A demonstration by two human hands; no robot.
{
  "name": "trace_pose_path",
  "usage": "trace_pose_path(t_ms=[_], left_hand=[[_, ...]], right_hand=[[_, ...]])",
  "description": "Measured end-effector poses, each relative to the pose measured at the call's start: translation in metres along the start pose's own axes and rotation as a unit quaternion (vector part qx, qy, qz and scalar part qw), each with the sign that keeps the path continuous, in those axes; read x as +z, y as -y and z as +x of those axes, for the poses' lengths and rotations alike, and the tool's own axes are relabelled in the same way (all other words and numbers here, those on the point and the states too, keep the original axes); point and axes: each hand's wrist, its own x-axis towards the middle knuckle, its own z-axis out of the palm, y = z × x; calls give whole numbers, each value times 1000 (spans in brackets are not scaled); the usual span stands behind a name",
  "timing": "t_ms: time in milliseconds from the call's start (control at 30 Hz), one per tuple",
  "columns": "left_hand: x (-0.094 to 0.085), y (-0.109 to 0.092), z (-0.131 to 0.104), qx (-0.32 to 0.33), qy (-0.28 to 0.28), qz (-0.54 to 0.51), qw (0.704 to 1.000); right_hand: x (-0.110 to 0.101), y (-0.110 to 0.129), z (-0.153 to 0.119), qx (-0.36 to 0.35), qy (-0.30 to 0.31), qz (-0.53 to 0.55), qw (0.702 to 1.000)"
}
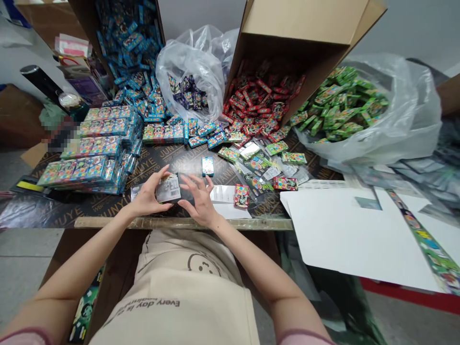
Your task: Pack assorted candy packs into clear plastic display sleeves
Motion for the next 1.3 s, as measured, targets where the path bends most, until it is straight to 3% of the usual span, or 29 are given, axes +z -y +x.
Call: trace_pose_path(t_ms=[233, 300, 367, 467, 533, 633, 733, 800, 900, 1033, 1100, 1200, 1300], left_hand=[[15, 11, 21, -11, 15, -2, 1000], [19, 21, 27, -28, 2, 3, 1000], [25, 31, 31, -54, -5, 32, 998], [34, 45, 33, -83, 60, 112, 988], [37, 49, 33, -88, 109, 151, 978], [39, 48, 32, -71, 136, 174, 973], [39, 41, 32, -52, 162, 189, 967], [40, 36, 32, -43, 177, 205, 962], [42, 29, 33, -40, 185, 232, 954], [42, 21, 35, -62, 188, 244, 949], [41, 18, 36, -66, 195, 240, 949], [36, 16, 32, -70, 205, 238, 947], [28, 19, 19, -85, 201, 224, 950]], right_hand=[[10, -10, 5, -40, 78, 5, 996], [4, -18, 15, -38, 55, -14, 998], [-7, -35, 36, -3, -26, -43, 999], [-28, -85, 84, 103, -162, -99, 976], [-39, -130, 119, 187, -184, -144, 954], [-45, -192, 162, 331, -138, -165, 919], [-34, -219, 185, 366, -73, -141, 917], [-23, -216, 190, 352, -55, -129, 926], [-13, -193, 184, 299, -65, -124, 944], [-15, -147, 145, 132, -120, -134, 975], [-15, -124, 113, 42, -63, -131, 988], [-10, -96, 61, -67, 83, -144, 984], [-5, -82, 24, -99, 168, -145, 970]])
